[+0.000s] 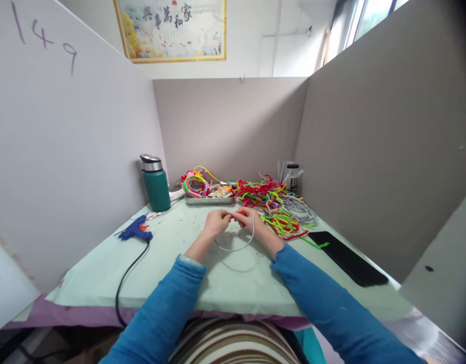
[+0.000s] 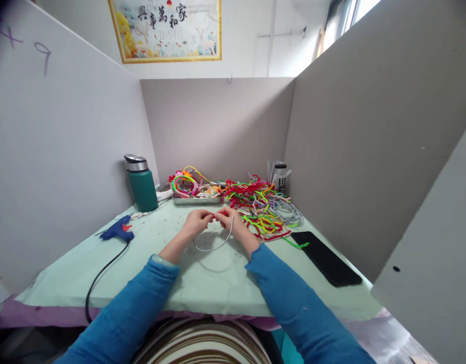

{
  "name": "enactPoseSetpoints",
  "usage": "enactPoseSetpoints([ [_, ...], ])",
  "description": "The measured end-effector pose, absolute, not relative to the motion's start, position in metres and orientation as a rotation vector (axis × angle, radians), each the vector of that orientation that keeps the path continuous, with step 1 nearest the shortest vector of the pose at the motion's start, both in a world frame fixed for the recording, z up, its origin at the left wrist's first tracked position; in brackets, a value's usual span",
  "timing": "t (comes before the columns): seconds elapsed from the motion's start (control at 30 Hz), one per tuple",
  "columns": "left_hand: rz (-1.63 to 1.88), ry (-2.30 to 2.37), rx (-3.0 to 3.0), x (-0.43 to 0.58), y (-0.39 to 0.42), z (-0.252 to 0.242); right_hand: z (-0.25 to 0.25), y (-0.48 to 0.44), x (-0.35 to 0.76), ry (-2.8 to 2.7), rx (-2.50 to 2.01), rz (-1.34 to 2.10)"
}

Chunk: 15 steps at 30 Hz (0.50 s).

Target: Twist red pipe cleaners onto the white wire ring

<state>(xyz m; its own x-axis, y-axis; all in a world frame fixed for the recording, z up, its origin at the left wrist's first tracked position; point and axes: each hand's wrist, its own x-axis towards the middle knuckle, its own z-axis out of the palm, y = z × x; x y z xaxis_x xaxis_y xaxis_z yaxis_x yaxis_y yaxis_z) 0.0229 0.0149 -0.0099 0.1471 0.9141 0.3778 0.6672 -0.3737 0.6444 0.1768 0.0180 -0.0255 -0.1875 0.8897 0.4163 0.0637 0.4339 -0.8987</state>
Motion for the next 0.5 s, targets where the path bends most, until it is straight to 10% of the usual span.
enactPoseSetpoints([
  [0.5,1.049,1.57,2.239,0.0244,0.0111,-0.0072,-0.0208,0.0132,0.1755,-1.591,-0.873,0.913],
])
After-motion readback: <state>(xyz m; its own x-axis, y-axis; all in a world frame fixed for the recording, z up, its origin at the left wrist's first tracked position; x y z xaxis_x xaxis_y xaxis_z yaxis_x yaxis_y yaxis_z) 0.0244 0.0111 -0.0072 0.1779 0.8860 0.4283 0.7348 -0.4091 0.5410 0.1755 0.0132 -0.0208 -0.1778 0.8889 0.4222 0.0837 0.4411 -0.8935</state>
